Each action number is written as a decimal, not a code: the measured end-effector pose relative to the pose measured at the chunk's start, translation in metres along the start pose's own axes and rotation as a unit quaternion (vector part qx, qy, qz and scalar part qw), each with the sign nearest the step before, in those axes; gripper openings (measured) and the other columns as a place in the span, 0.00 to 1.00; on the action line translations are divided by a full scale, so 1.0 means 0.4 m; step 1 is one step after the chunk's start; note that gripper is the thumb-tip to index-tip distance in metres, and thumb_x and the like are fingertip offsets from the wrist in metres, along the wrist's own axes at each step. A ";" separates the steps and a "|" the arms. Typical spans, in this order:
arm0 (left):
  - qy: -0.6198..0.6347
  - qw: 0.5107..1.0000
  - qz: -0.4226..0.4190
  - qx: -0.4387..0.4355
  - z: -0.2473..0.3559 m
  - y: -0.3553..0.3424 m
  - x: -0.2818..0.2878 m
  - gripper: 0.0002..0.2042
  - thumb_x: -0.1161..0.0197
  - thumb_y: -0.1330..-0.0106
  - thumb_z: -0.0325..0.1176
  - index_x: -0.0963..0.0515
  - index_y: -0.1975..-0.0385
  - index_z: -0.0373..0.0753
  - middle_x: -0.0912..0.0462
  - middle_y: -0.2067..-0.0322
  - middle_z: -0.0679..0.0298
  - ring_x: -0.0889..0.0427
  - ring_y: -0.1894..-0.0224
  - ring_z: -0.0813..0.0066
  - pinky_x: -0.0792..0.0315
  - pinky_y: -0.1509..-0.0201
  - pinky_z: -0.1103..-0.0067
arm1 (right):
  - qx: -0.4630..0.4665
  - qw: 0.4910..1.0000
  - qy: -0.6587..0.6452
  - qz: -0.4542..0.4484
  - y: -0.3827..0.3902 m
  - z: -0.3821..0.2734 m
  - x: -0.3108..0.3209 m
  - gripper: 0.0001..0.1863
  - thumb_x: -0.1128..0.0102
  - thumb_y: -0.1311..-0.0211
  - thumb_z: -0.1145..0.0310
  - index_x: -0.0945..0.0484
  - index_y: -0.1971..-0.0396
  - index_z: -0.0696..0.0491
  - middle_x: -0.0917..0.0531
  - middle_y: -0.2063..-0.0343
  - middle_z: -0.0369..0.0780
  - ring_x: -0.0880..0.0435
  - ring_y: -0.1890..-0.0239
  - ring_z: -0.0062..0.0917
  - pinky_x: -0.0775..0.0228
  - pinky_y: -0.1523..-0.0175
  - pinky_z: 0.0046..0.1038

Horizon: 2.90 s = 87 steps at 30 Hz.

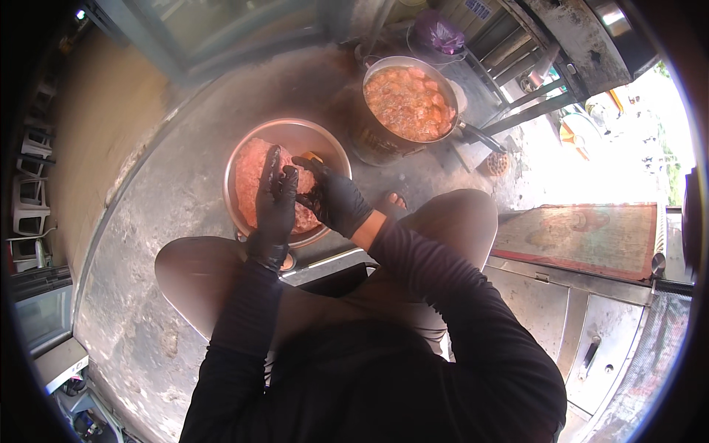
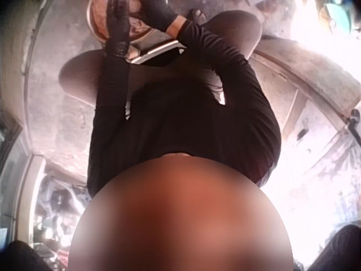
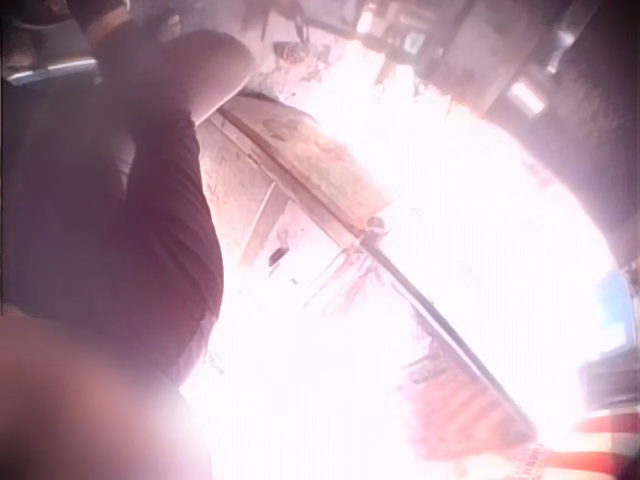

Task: The person shapes ground meat into balls by hand and places them into a pot of boiling liquid. They then use a slotted spoon to transfer cooked meatballs from the pot onto a metal tray.

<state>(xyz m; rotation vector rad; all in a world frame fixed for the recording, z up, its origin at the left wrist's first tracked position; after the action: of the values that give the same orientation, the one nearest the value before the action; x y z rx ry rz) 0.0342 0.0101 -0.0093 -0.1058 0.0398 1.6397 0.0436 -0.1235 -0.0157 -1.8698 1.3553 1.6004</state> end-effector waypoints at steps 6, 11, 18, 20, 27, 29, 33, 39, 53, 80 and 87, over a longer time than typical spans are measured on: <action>0.132 0.987 -0.060 0.072 0.020 -0.014 -0.006 0.23 0.42 0.27 0.25 0.34 0.32 0.34 0.24 0.38 0.58 0.25 0.38 0.73 0.28 0.35 0.78 | -0.031 0.999 0.004 0.044 0.016 -0.002 -0.026 0.17 0.48 0.24 0.63 0.24 0.41 0.51 0.18 0.48 0.36 0.16 0.48 0.26 0.19 0.46 0.33; 0.144 0.984 -0.044 0.090 0.032 -0.004 -0.016 0.26 0.42 0.26 0.28 0.38 0.29 0.36 0.29 0.34 0.57 0.27 0.35 0.71 0.31 0.32 0.75 | 0.029 0.982 0.187 -0.031 0.033 -0.048 -0.065 0.20 0.39 0.31 0.70 0.24 0.40 0.53 0.17 0.51 0.35 0.16 0.51 0.22 0.21 0.45 0.28; 0.224 0.962 0.044 0.147 0.079 0.022 0.011 0.23 0.59 0.19 0.33 0.42 0.28 0.36 0.32 0.33 0.52 0.27 0.33 0.58 0.32 0.28 0.71 | 0.146 0.640 0.751 -0.065 -0.009 -0.495 0.046 0.22 0.33 0.37 0.71 0.22 0.43 0.58 0.12 0.57 0.39 0.14 0.54 0.24 0.23 0.48 0.26; 0.216 0.967 0.016 0.135 0.102 0.022 0.010 0.22 0.59 0.19 0.33 0.42 0.28 0.35 0.31 0.33 0.51 0.26 0.33 0.57 0.32 0.27 0.70 | 0.184 0.496 0.848 0.038 -0.019 -0.671 0.127 0.19 0.34 0.38 0.70 0.20 0.46 0.55 0.12 0.58 0.42 0.13 0.56 0.29 0.23 0.48 0.28; 0.215 0.948 0.048 0.231 0.095 -0.007 -0.031 0.21 0.61 0.18 0.33 0.39 0.31 0.33 0.28 0.37 0.47 0.25 0.36 0.56 0.32 0.27 0.67 | 0.152 0.305 0.910 0.238 -0.062 -1.012 0.354 0.17 0.37 0.42 0.73 0.18 0.51 0.46 0.14 0.62 0.44 0.14 0.63 0.40 0.21 0.53 0.37; 0.216 0.947 0.048 0.235 0.090 -0.012 -0.033 0.21 0.61 0.19 0.33 0.38 0.31 0.32 0.28 0.37 0.46 0.25 0.36 0.56 0.32 0.27 0.66 | 0.106 0.333 0.917 0.191 -0.095 -1.028 0.375 0.17 0.37 0.43 0.74 0.19 0.52 0.47 0.14 0.62 0.44 0.14 0.65 0.42 0.21 0.55 0.40; 0.194 0.951 0.041 0.236 0.078 -0.018 -0.030 0.21 0.61 0.19 0.33 0.38 0.31 0.31 0.28 0.37 0.46 0.25 0.36 0.56 0.32 0.27 0.66 | 0.243 0.058 0.945 0.213 -0.122 -1.034 0.341 0.15 0.33 0.44 0.68 0.19 0.55 0.45 0.18 0.56 0.42 0.16 0.54 0.37 0.22 0.52 0.39; 0.188 0.954 0.036 0.229 0.077 -0.017 -0.027 0.21 0.61 0.19 0.32 0.39 0.31 0.30 0.28 0.37 0.47 0.25 0.36 0.56 0.32 0.27 0.66 | 0.120 -0.062 0.962 0.239 -0.120 -0.983 0.301 0.08 0.36 0.40 0.64 0.15 0.62 0.47 0.20 0.53 0.42 0.19 0.51 0.41 0.24 0.51 0.41; 0.290 0.923 0.227 0.112 0.145 -0.031 0.130 0.23 0.49 0.21 0.46 0.29 0.36 0.36 0.24 0.38 0.59 0.26 0.34 0.68 0.33 0.30 0.74 | 0.115 0.429 0.880 -0.165 -0.148 -0.058 0.016 0.12 0.37 0.37 0.66 0.15 0.56 0.51 0.13 0.61 0.45 0.14 0.56 0.41 0.23 0.49 0.39; 0.272 0.944 0.149 0.116 0.024 -0.045 0.114 0.23 0.46 0.23 0.48 0.27 0.38 0.38 0.21 0.42 0.60 0.22 0.41 0.69 0.31 0.36 0.76 | 0.020 0.443 0.894 -0.072 -0.087 -0.014 0.114 0.21 0.31 0.41 0.59 0.19 0.49 0.52 0.14 0.59 0.45 0.14 0.54 0.37 0.23 0.47 0.37; 0.362 0.837 0.153 0.380 -0.093 0.026 0.022 0.26 0.46 0.27 0.60 0.20 0.49 0.42 0.17 0.50 0.62 0.16 0.52 0.69 0.20 0.52 0.69 | 0.063 0.898 0.431 0.061 -0.020 -0.024 0.039 0.17 0.35 0.31 0.61 0.17 0.54 0.60 0.13 0.62 0.36 0.16 0.59 0.20 0.21 0.53 0.26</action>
<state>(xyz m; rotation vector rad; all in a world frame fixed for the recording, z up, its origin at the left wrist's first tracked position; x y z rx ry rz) 0.0249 0.0149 -0.0475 -0.1042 1.3398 1.6958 0.0543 -0.1337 -0.0290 -2.5713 1.8620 0.6549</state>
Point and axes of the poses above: each hand's wrist, its own y-axis away from the middle knuckle, its own x-axis out of the back of the hand, z = x × y, the point moved 3 cm from there along -y, towards the middle knuckle
